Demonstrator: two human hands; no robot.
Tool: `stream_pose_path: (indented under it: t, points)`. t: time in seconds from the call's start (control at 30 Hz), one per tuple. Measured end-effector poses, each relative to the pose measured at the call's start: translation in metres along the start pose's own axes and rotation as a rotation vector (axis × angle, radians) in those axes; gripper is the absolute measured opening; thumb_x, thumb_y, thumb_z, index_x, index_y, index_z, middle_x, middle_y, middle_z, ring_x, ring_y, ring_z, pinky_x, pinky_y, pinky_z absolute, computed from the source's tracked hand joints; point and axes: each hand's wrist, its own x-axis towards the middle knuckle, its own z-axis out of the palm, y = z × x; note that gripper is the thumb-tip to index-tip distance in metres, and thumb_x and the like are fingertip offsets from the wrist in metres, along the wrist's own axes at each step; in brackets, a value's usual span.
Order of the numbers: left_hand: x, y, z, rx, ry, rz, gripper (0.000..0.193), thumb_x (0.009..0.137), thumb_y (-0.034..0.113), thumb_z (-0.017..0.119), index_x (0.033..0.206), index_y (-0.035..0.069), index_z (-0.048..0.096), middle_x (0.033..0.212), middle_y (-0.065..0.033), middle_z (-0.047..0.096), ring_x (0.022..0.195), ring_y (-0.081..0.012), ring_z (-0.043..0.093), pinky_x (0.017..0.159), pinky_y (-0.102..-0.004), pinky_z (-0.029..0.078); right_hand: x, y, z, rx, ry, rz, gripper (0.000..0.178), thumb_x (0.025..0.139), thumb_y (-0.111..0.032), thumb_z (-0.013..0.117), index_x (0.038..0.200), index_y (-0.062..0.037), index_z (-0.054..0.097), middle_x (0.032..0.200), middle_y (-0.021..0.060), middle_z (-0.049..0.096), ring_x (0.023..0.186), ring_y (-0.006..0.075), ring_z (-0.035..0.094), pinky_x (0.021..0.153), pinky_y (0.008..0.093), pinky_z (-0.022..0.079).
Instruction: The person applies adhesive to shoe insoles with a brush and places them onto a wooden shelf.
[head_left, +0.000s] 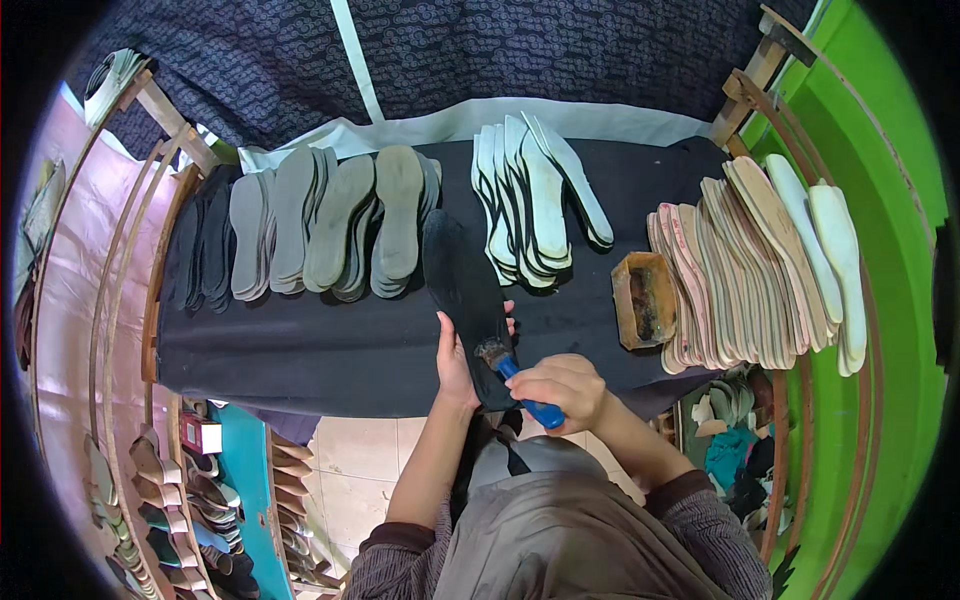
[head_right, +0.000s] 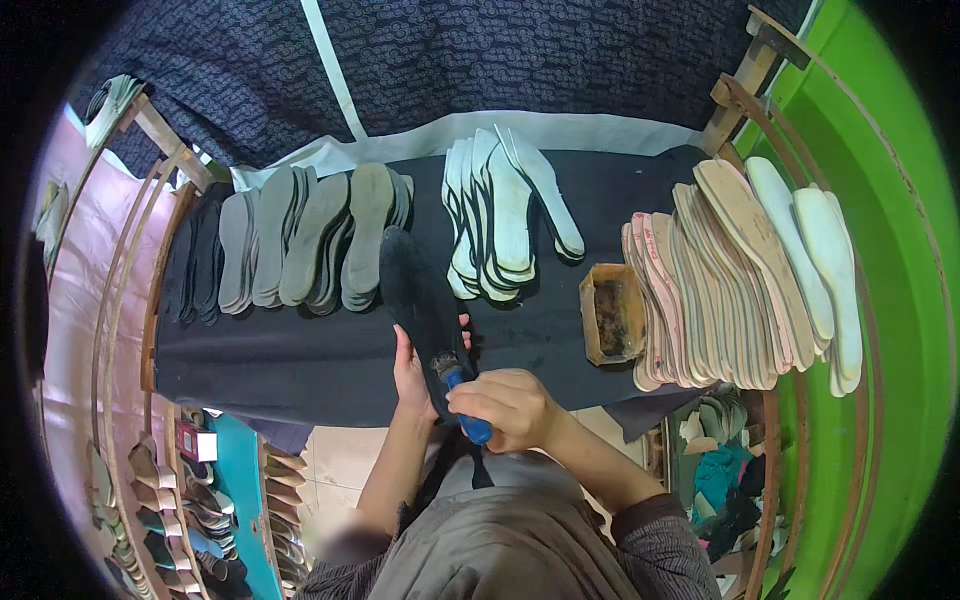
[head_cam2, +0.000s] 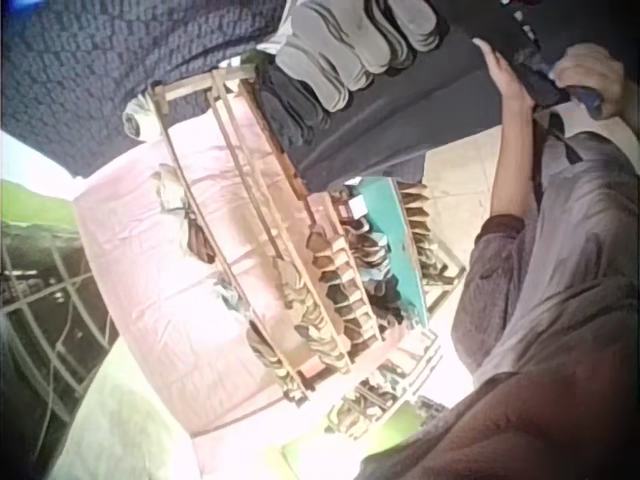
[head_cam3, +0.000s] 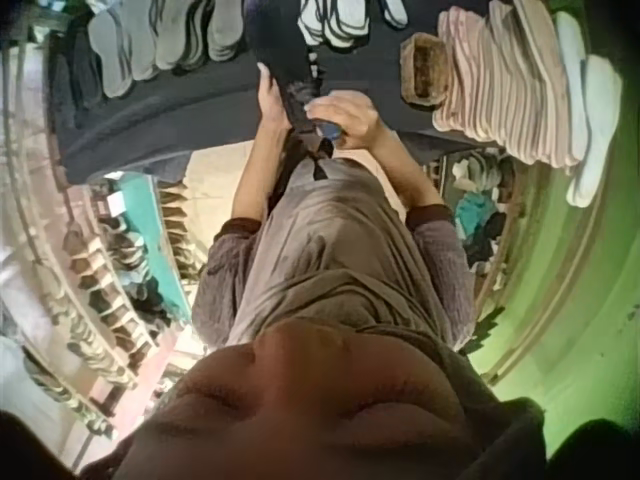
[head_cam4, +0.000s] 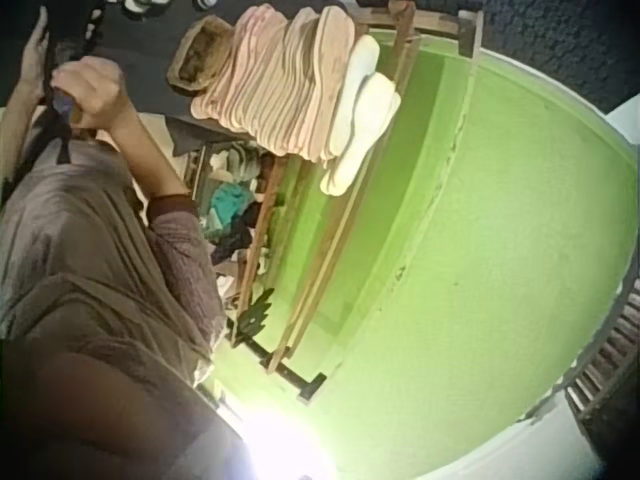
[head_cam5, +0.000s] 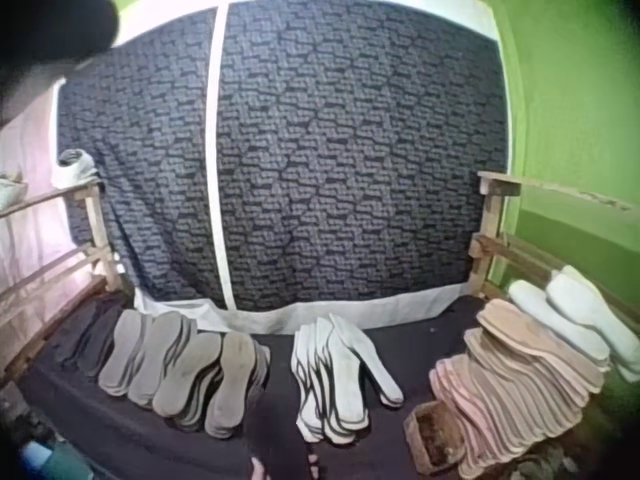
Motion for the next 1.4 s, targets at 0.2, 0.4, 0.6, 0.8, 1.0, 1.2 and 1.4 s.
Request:
stream_pose_path:
  t: [0.2,0.4,0.6,0.8,1.0,1.2,1.4]
  points:
    - [0.001,0.002,-0.002,-0.017,0.000,0.008,0.072,0.092,0.058,0.021,0.127,-0.001,0.042,0.122,-0.0177,0.052,0.094,-0.0213,0.058,0.084,-0.0316,0.047,-0.019,-0.015,0.003,0.210,-0.061,0.068,0.022,0.064,-0.002,0.060,0.086,-0.0025,0.059,0.084,0.0109,0.064,0.065,0.0277,0.062,0.059,0.0336,0.051]
    - [0.002,0.000,-0.002,0.014,-0.041,0.018,0.076,0.090,0.062,0.023,0.129,-0.002,0.040,0.124,-0.0182,0.051,0.095,-0.0215,0.058,0.085,-0.0325,0.047,0.004,0.008,-0.008,0.125,0.083,0.095,0.031,0.057,0.003,0.063,0.087,-0.0034,0.059,0.084,0.0111,0.064,0.071,0.0275,0.064,0.063,0.0336,0.051]
    - [0.001,0.003,-0.009,-0.084,0.000,-0.031,0.078,0.089,0.062,0.024,0.130,-0.003,0.038,0.127,-0.0175,0.049,0.097,-0.0219,0.057,0.085,-0.0332,0.047,-0.005,-0.006,0.006,0.015,0.026,0.017,0.021,0.063,0.000,0.064,0.084,-0.0020,0.062,0.083,0.0110,0.065,0.069,0.0265,0.065,0.058,0.0314,0.051]
    - [-0.004,0.000,-0.007,-0.006,-0.080,-0.022,0.078,0.089,0.062,0.023,0.131,-0.003,0.037,0.128,-0.0163,0.047,0.100,-0.0222,0.056,0.090,-0.0329,0.045,-0.007,-0.002,0.001,0.178,0.066,0.144,0.028,0.056,0.003,0.064,0.084,-0.0017,0.058,0.080,0.0117,0.063,0.069,0.0292,0.063,0.063,0.0348,0.052]
    - [-0.007,-0.002,0.000,0.070,0.011,-0.011,0.080,0.088,0.064,0.022,0.130,-0.003,0.038,0.129,-0.0160,0.048,0.103,-0.0217,0.056,0.091,-0.0329,0.044,0.013,0.011,-0.005,0.045,0.202,0.079,0.024,0.060,0.000,0.064,0.083,-0.0016,0.061,0.080,0.0125,0.065,0.069,0.0266,0.065,0.061,0.0329,0.052]
    - [-0.002,0.001,-0.002,0.069,0.042,0.013,0.082,0.087,0.066,0.023,0.129,-0.003,0.038,0.125,-0.0154,0.050,0.095,-0.0205,0.057,0.082,-0.0306,0.047,-0.020,-0.011,0.003,0.159,0.078,0.168,0.029,0.058,0.003,0.063,0.087,-0.0025,0.059,0.080,0.0123,0.064,0.070,0.0280,0.064,0.064,0.0341,0.052]
    - [-0.005,0.003,0.007,0.009,0.012,0.073,0.071,0.091,0.057,0.027,0.129,-0.001,0.040,0.118,-0.0159,0.054,0.093,-0.0242,0.058,0.082,-0.0349,0.049,-0.024,-0.018,-0.053,-0.088,0.360,0.226,0.021,0.061,0.003,0.056,0.082,-0.0004,0.062,0.082,0.0138,0.065,0.073,0.0263,0.065,0.065,0.0329,0.051]
